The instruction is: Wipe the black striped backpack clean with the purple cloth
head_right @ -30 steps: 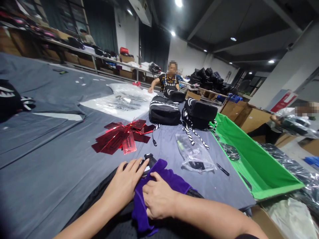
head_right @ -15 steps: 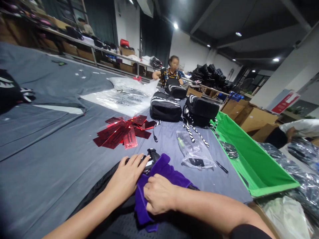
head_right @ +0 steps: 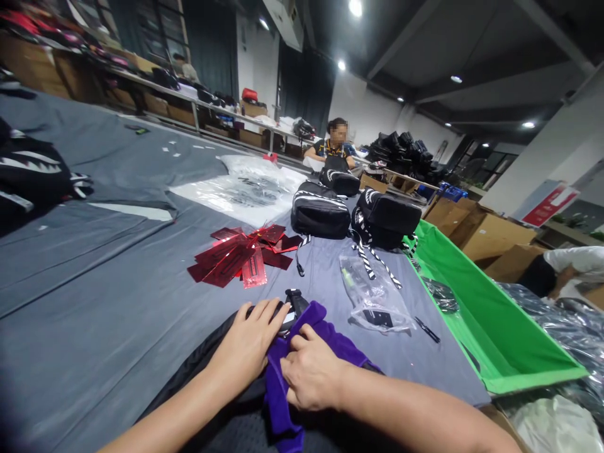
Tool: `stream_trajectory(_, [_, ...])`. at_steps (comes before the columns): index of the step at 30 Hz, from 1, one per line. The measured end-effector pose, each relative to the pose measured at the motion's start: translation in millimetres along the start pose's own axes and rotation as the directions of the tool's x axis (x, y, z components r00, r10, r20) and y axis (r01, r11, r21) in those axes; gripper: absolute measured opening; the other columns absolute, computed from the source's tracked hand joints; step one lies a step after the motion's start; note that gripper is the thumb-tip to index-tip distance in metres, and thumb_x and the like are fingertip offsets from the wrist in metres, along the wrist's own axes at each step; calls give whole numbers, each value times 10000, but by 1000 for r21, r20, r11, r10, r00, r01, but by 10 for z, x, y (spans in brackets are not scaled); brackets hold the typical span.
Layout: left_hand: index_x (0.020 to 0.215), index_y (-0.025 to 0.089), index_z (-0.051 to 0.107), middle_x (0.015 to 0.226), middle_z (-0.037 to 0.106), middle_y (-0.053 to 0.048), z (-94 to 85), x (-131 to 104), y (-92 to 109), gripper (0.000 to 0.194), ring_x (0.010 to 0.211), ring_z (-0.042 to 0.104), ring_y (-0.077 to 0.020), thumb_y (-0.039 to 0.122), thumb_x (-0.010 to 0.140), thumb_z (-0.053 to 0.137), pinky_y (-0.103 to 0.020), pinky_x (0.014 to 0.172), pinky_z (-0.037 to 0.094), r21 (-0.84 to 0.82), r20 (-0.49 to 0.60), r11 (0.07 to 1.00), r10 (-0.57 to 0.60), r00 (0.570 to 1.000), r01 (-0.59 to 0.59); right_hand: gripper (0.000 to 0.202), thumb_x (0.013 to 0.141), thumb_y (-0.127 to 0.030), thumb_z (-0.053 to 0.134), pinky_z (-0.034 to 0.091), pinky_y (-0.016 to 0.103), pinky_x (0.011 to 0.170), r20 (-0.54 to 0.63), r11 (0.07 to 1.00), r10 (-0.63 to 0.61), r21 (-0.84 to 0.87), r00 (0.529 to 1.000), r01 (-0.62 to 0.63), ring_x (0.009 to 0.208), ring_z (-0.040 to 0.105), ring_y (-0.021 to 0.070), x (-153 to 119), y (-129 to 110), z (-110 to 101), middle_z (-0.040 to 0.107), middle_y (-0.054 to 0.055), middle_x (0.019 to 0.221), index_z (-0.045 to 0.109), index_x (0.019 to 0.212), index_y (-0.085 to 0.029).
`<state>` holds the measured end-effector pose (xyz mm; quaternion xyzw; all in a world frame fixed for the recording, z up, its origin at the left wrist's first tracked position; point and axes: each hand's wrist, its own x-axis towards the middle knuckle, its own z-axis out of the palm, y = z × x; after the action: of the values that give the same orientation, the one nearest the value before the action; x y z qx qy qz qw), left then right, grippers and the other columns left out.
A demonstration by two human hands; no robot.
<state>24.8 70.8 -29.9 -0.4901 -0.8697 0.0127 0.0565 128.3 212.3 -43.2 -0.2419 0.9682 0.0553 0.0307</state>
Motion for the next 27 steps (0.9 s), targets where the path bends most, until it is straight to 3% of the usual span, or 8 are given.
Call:
stream_trajectory(8, [1480, 157, 350, 1486, 399, -180, -10, 7, 6, 602, 1332, 396, -344, 217, 894, 475, -549, 1097, 305, -2, 15, 1000, -5, 1000, 5, 131, 758, -290, 529, 256, 443, 979, -18, 999, 29, 16, 999, -29, 779, 434, 209, 12, -20, 11, 643, 47, 705, 566, 802, -172])
stream_trajectory(12, [1484, 155, 338, 1496, 384, -182, -2, 12, -5, 614, 1345, 382, -344, 226, 892, 483, -551, 1104, 297, -4, 40, 1000, 2, 999, -2, 145, 777, -314, 525, 183, 477, 1060, -47, 1000, 9, 26, 999, -7, 811, 453, 217, 21, -23, 7, 650, 30, 717, 572, 815, -182])
stream_trajectory(17, [1478, 157, 354, 1487, 398, -184, 15, -4, -3, 608, 1331, 397, -341, 240, 891, 488, -549, 1093, 309, 22, 7, 1000, 3, 1000, -3, 146, 753, -307, 554, 133, 498, 1101, 9, 1000, 18, 3, 1000, -18, 817, 465, 225, 33, -26, -39, 657, 35, 705, 592, 809, -178])
stream_trajectory(27, [1462, 164, 390, 1477, 417, -177, 24, 0, -9, 612, 1328, 404, -336, 202, 863, 511, -537, 1082, 320, -3, -15, 1000, 4, 1000, -4, 154, 782, -311, 545, 108, 500, 1133, -29, 999, 20, 40, 999, -19, 838, 477, 222, 29, -20, -31, 661, 25, 709, 603, 819, -173])
